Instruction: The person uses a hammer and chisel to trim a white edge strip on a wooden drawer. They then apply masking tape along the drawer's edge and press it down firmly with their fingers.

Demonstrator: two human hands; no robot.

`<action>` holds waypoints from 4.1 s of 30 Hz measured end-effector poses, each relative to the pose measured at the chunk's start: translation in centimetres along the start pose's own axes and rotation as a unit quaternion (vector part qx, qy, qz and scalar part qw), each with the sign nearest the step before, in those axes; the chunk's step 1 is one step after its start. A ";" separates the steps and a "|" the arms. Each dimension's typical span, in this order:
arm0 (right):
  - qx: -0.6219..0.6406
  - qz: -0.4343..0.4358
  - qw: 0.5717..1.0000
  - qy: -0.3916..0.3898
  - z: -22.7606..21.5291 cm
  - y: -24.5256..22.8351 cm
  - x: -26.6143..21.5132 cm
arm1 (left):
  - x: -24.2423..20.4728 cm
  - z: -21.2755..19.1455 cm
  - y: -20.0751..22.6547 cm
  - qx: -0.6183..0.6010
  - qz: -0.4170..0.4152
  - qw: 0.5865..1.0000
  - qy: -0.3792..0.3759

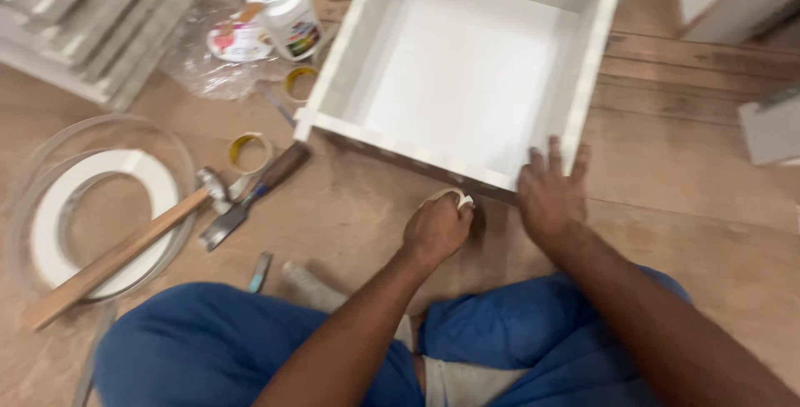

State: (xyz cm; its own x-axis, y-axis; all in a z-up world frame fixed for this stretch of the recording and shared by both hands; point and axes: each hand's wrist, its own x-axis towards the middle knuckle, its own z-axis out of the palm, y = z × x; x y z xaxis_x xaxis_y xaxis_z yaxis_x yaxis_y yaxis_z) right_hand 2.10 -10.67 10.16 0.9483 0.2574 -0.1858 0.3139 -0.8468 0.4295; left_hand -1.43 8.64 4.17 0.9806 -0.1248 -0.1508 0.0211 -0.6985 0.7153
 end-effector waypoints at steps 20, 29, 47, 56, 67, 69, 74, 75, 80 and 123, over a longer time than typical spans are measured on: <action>0.262 -0.018 0.965 -0.005 -5.3 -0.5 3.2 | -3.2 -33.1 -24.5 0.369 -0.324 0.865 -0.100; 0.500 -0.258 0.819 0.109 -10.9 -19.9 6.0 | -6.5 -32.5 -30.5 0.345 -0.234 0.902 -0.113; 0.434 -0.342 0.832 -0.049 -15.4 -22.8 9.1 | -8.5 -34.0 -20.0 0.044 -0.221 0.972 0.067; 0.870 -0.087 0.461 0.155 -24.1 -13.4 11.2 | -6.1 -41.0 -8.2 -0.081 -0.151 0.978 0.115; 0.959 0.077 0.148 0.228 -21.4 -4.4 17.1 | -1.6 -33.7 -4.0 -0.075 -0.147 0.985 0.044; 0.969 0.094 0.097 0.209 -19.8 -2.9 17.9 | -0.6 -32.9 -4.6 -0.035 -0.178 0.983 0.023; 0.967 0.107 0.088 0.215 -18.9 -1.9 17.7 | 2.4 -32.4 -6.0 -0.031 -0.136 0.989 0.055; 0.961 0.094 0.125 0.229 -19.4 -2.1 17.2 | 2.8 -32.2 -6.2 -0.044 -0.115 0.990 0.075; 0.927 -0.015 0.297 0.228 -23.8 -4.7 14.4 | 3.2 -31.7 -6.6 -0.049 -0.087 0.983 0.157; 0.810 -0.236 0.449 0.294 -25.4 -13.6 15.8 | 2.5 -32.5 -6.6 -0.043 -0.098 0.978 0.180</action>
State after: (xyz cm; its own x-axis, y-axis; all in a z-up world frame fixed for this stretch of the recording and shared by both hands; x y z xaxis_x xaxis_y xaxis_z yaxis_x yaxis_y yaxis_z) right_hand 14.00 16.76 23.78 0.7923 0.2617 0.5512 0.4917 0.2611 -0.8307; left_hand 7.20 35.78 21.25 0.9605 0.2731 -0.0527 0.2176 -0.6198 0.7540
